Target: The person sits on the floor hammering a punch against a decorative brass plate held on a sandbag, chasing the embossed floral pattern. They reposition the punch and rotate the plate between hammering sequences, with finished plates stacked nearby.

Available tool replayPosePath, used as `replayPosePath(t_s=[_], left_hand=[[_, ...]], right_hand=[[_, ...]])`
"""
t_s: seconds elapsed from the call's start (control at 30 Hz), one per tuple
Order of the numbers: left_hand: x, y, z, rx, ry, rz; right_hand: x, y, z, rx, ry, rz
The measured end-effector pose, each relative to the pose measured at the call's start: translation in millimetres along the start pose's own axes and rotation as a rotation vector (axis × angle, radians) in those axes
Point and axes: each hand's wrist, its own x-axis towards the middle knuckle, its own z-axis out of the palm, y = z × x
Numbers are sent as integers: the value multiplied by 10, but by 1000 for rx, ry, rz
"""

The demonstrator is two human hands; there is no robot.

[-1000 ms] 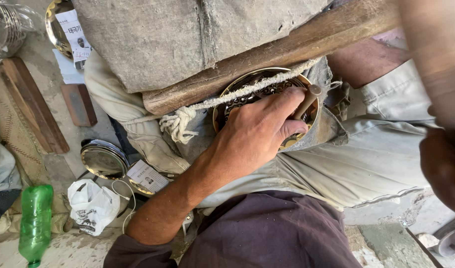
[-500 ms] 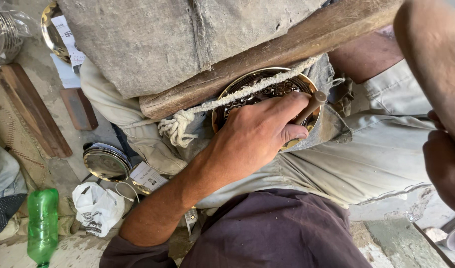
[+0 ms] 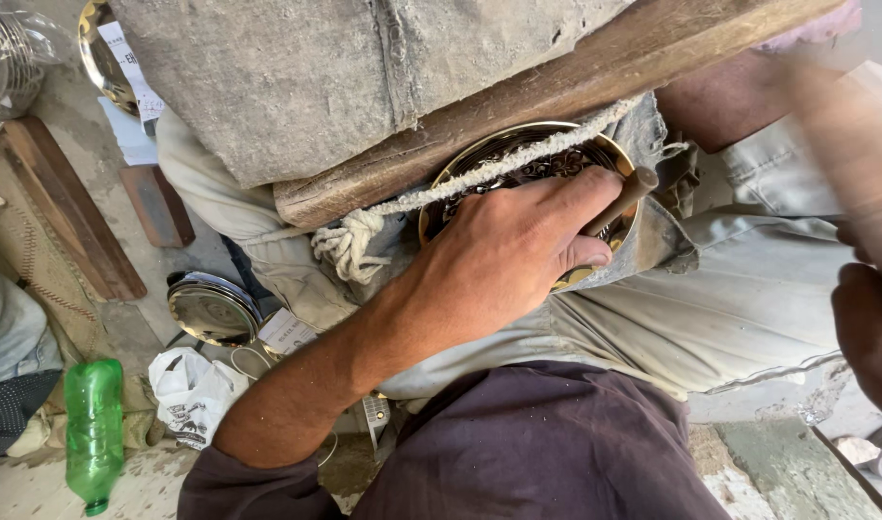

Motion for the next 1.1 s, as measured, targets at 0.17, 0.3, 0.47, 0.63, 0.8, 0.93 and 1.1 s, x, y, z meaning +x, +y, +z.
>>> replayPosePath(t_s=[0.17, 0.3, 0.47, 0.63, 0.8, 0.93, 1.1], left_hand=[[-26, 16, -49, 29, -9, 43], [22, 0, -16, 14, -134, -65], [-1, -5, -44, -3, -100, 2], [17, 24, -90, -19, -122, -4], [27, 41, -149, 17, -173, 3], [64, 36, -147, -34, -229, -44], [69, 44, -202, -9, -240, 9]], right_hand=[[-74, -4, 29, -17, -2, 27], [-120, -7, 42, -2, 10, 41], [-160, 3, 67, 17, 14, 46], [-210, 21, 108, 8, 16, 61], [-237, 27, 140, 16, 12, 72], [-257, 4, 159, 18, 12, 79], [-279, -18, 167, 26, 9, 91]])
